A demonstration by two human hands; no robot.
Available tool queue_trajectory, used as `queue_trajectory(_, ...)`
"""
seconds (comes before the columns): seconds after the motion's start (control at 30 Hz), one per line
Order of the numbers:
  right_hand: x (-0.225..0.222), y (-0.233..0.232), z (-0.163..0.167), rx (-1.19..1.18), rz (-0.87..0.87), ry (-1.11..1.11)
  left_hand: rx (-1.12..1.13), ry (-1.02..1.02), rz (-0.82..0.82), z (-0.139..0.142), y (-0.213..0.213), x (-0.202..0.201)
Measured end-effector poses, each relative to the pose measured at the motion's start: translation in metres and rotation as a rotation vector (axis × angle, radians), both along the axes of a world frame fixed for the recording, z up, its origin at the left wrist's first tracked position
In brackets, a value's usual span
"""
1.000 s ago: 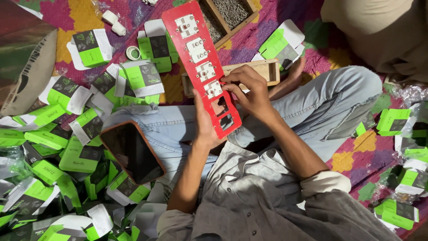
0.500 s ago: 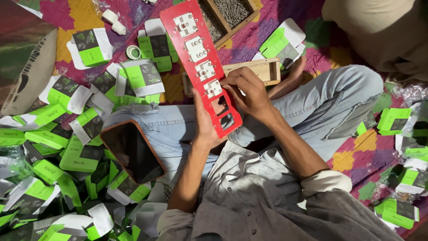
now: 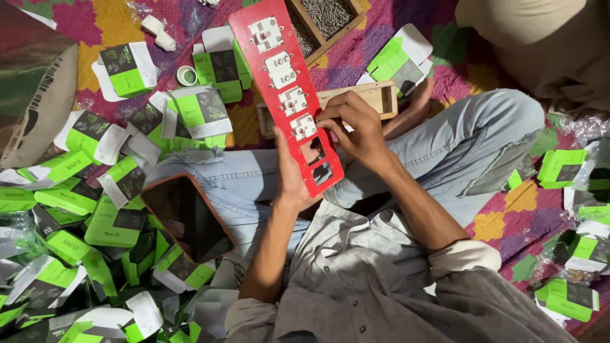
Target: The person sits on the floor and assembles white electrical socket modules into a red plastic frame. They pick up each module, place it into a slot, and secure it with screws from a nearby wooden box.
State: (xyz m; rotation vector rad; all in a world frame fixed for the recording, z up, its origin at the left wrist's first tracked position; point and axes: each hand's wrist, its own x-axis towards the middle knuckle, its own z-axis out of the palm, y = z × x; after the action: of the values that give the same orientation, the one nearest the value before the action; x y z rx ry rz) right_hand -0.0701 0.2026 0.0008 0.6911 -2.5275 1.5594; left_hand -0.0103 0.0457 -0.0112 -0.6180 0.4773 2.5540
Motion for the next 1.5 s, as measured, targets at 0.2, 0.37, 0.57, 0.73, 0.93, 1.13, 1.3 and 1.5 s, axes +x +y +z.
queue_trajectory(0.2, -0.002, 0.001, 0.003, 0.08, 0.067, 0.17, 0.037, -0.012, 0.026, -0.006, -0.002, 0.002)
queue_trajectory(0.37, -0.002, 0.0, 0.005, 0.102, 0.073, 0.198, -0.029, -0.038, 0.023, -0.005, -0.002, -0.001)
queue_trajectory(0.57, -0.001, -0.001, 0.007, 0.058, 0.072, 0.141, -0.025, -0.044, -0.013, -0.001, -0.003, -0.003)
queue_trajectory(0.73, 0.005, -0.004, 0.005, -0.029, -0.014, -0.027, 0.021, -0.01, 0.061, 0.001, -0.001, 0.0)
queue_trajectory(0.93, 0.004, -0.002, 0.0, -0.019, -0.019, -0.011, -0.003, 0.02, 0.052, 0.0, 0.001, 0.0)
queue_trajectory(1.13, 0.003, -0.002, 0.0, 0.037, 0.001, 0.142, -0.022, -0.01, 0.031, 0.001, -0.001, 0.0)
queue_trajectory(1.3, 0.003, -0.004, 0.002, 0.012, 0.004, 0.202, 0.019, 0.009, 0.051, 0.0, 0.0, 0.0)
queue_trajectory(1.5, 0.008, -0.006, 0.003, -0.115, -0.058, -0.052, 0.034, -0.013, 0.019, -0.002, -0.006, -0.002)
